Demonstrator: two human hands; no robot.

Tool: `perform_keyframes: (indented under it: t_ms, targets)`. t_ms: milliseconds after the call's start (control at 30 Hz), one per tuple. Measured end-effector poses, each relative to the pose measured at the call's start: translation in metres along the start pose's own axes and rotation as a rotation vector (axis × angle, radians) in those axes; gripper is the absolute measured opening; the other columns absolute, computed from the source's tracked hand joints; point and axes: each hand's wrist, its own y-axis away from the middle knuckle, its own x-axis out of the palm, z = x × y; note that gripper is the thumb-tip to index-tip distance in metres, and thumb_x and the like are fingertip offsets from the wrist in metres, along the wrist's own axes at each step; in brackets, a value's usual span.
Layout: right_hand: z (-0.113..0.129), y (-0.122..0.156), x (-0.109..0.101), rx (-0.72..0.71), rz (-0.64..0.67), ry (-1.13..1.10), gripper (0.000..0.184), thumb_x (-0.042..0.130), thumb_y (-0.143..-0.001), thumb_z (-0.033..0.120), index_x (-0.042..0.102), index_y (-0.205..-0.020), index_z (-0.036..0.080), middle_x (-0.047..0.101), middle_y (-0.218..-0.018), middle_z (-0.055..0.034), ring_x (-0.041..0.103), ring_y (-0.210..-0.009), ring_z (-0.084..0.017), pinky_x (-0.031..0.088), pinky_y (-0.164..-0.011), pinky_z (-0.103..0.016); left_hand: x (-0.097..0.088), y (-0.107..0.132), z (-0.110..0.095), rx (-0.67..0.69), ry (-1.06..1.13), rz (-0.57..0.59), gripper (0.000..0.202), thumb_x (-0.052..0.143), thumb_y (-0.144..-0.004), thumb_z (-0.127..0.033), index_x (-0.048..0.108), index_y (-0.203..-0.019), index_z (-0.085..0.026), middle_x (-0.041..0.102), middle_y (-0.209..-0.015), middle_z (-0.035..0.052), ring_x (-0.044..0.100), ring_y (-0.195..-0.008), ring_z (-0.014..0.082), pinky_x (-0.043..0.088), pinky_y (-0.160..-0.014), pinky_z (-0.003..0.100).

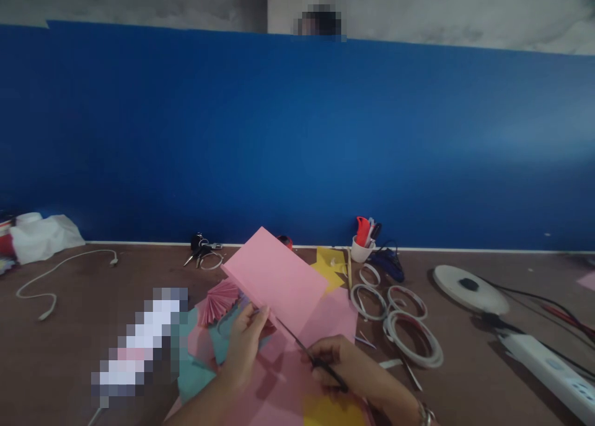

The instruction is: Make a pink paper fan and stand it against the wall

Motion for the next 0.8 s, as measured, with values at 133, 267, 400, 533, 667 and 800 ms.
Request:
perform_keyframes:
  t_ms: [133,267,400,533,667,800]
  targets:
    - [0.0016,0.0010,0.0015,-0.002,-0.001,-0.005,0.034,0.073,-0.061,0.033,0.068,-0.088,0.012,0.057,-0.051,0.0049,0.046,-0.039,-0.005,0.037,-0.038,-0.015,0.0028,0.0026,-0.0035,-0.023,-0.010,-0.015,0.035,0.074,-0.063,-0.048,0.065,-0.079,-0.018,0.065,-0.070,-0.0010,0.061,-0.067,0.0156,0.049,-0.066,0.027]
    - [0.0036,0.0017,0.0014,-0.002,-0.004,0.012,0.036,0.072,-0.062,0.034,0.068,-0.089,0.012,0.056,-0.052,0.0050,0.045,-0.040,-0.005,0.036,-0.039,-0.015,0.0038,0.0031,-0.0030,-0.012,0.029,-0.033,0.035,0.076,-0.062,-0.046,0.065,-0.078,-0.017,0.064,-0.068,-0.0013,0.060,-0.065,0.0146,0.049,-0.064,0.026]
    - [0.0019,0.0008,0.0011,-0.016,-0.007,0.013,0.033,0.071,-0.062,0.033,0.069,-0.087,0.011,0.057,-0.054,0.0039,0.046,-0.042,-0.005,0.036,-0.040,-0.016,0.0029,0.0020,-0.0012,-0.026,0.058,-0.041,0.035,0.078,-0.061,-0.044,0.065,-0.078,-0.017,0.061,-0.066,-0.0024,0.059,-0.062,0.0128,0.048,-0.061,0.023]
    - [0.0010,0.0008,0.0013,0.015,-0.017,0.014,0.033,0.071,-0.061,0.029,0.069,-0.089,0.012,0.057,-0.052,0.0040,0.046,-0.041,-0.006,0.037,-0.039,-0.016,0.0004,-0.0001,0.0008,-0.045,0.042,-0.024,0.036,0.078,-0.062,-0.046,0.066,-0.081,-0.017,0.063,-0.072,-0.0004,0.060,-0.065,0.0140,0.048,-0.062,0.024]
    - [0.0016,0.0007,0.0015,0.001,0.000,0.023,0.033,0.072,-0.060,0.029,0.070,-0.087,0.011,0.057,-0.052,0.0042,0.046,-0.040,-0.005,0.038,-0.040,-0.016,-0.0003,-0.0002,0.0019,-0.046,0.035,-0.021,0.037,0.077,-0.063,-0.045,0.066,-0.084,-0.018,0.064,-0.077,0.0005,0.060,-0.068,0.0146,0.048,-0.063,0.024]
    - [0.0017,-0.0006,0.0034,0.022,-0.026,0.006,0.035,0.071,-0.059,0.029,0.069,-0.090,0.011,0.057,-0.052,0.0038,0.048,-0.040,-0.006,0.041,-0.041,-0.018,0.0003,0.0004,0.0035,-0.037,0.036,-0.002,0.034,0.076,-0.065,-0.044,0.066,-0.084,-0.018,0.064,-0.076,0.0004,0.060,-0.068,0.0146,0.049,-0.065,0.025]
